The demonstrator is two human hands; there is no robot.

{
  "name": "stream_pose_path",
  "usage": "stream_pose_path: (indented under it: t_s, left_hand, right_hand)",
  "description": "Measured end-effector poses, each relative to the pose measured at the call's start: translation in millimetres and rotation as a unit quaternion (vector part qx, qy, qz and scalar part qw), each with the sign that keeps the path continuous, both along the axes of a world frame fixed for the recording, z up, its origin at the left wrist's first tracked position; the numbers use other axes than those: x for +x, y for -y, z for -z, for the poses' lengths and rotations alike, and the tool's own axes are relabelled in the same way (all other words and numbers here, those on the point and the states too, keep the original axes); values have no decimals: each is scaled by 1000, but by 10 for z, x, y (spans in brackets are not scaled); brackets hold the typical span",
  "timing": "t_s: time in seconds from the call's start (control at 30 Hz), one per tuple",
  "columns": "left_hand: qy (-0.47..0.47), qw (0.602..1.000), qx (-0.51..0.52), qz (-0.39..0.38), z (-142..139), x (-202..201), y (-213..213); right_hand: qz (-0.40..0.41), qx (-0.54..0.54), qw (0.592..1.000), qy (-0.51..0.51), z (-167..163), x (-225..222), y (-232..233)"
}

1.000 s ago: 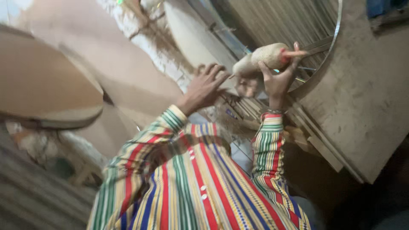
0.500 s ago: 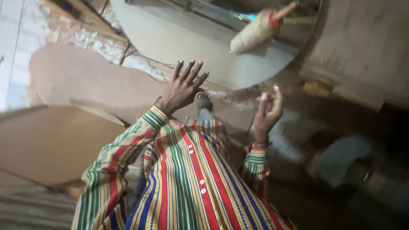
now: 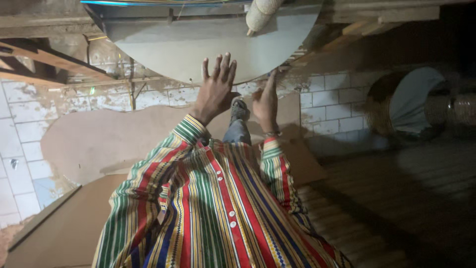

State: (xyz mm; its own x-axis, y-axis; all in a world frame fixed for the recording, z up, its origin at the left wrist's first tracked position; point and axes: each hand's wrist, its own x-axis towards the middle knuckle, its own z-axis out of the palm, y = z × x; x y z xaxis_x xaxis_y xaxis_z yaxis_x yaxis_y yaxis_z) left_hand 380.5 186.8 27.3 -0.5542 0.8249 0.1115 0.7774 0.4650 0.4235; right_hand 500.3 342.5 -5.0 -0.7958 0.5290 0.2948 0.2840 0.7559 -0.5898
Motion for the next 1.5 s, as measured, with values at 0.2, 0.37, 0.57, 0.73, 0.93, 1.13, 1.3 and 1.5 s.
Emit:
stream_pose_path:
  t_s: [0.2, 0.37, 0.57, 0.73, 0.93, 1.13, 1.3, 1.5]
  left_hand:
    - [-101, 993, -58, 24, 18, -66, 118]
    - [-66, 997, -24, 31, 187, -115, 86]
    - [-41, 998, 9, 40, 191, -199, 110]
    - [-4, 998, 37, 53, 40, -255, 125]
    - [156, 958, 221, -99, 139, -606, 633]
    - [301, 611, 615, -397, 457, -1225, 1379]
    - [556, 551, 538, -314, 305, -1222, 1238]
    - [544, 553, 511, -371, 89, -1295, 938]
  right_hand:
    - [67, -12, 984, 165, -199, -94, 118]
    - [59, 0, 991, 124, -228, -151, 233]
    - [89, 88, 968, 218, -91, -162, 443]
    - [80, 145, 963, 215, -65, -104, 592]
    - [-59, -204, 976, 38, -245, 290, 519]
    - [72, -565, 818, -78, -190, 189, 40]
    - [78, -726, 665, -155, -343, -341, 131]
    - [209, -615, 728, -220, -494, -724, 355]
